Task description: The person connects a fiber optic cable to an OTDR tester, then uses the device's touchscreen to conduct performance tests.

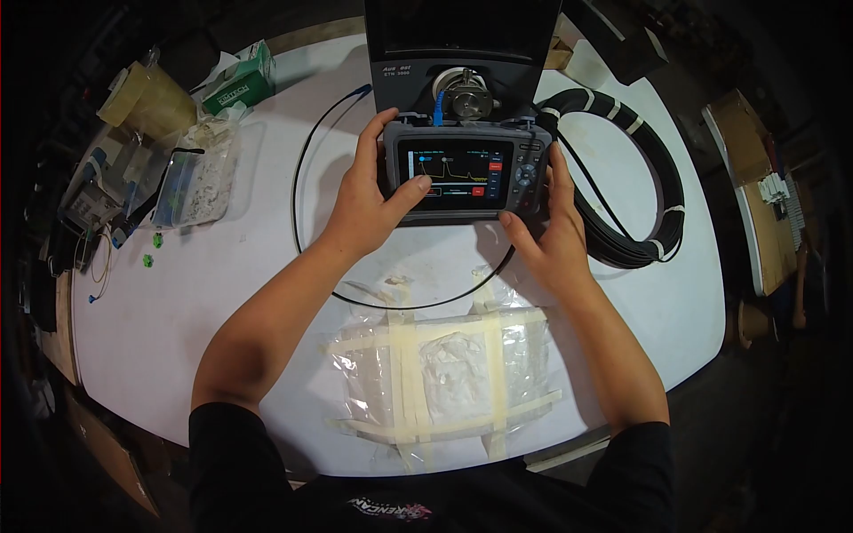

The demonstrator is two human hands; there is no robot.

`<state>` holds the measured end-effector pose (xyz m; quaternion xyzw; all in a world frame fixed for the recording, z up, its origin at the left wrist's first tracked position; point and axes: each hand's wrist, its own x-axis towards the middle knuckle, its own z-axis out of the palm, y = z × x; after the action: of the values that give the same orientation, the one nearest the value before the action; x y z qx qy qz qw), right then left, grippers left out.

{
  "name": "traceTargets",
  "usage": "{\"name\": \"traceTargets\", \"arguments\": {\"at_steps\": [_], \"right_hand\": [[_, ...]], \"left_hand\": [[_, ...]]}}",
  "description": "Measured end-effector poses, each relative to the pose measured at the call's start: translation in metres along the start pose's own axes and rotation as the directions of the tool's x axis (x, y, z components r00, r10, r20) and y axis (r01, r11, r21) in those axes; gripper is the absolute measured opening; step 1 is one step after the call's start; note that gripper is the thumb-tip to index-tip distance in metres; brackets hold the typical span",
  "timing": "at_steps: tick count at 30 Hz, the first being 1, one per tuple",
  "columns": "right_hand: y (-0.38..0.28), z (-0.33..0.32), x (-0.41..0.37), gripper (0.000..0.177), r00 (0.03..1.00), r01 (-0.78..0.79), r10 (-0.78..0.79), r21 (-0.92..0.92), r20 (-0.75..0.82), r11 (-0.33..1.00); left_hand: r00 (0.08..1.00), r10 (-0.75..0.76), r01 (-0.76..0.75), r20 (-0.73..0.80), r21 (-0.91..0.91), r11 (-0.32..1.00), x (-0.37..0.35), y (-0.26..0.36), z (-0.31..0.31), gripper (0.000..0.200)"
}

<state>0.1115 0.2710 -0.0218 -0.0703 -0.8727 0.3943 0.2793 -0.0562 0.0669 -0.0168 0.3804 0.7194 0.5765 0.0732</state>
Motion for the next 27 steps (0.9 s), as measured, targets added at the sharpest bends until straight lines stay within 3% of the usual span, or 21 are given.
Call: {"name": "traceTargets", "arguments": {"at_steps": [27], "right_hand": [[-0.0011,-0.0011,0.0008,0.098,1.000,-0.010,0.011,-0.016,0.011,1.000]], "left_hand": [[1.000,-0.030,0.030,0.006,-0.029,0.999,-0.0004,0.0029,-0.0004,0.083]]}}
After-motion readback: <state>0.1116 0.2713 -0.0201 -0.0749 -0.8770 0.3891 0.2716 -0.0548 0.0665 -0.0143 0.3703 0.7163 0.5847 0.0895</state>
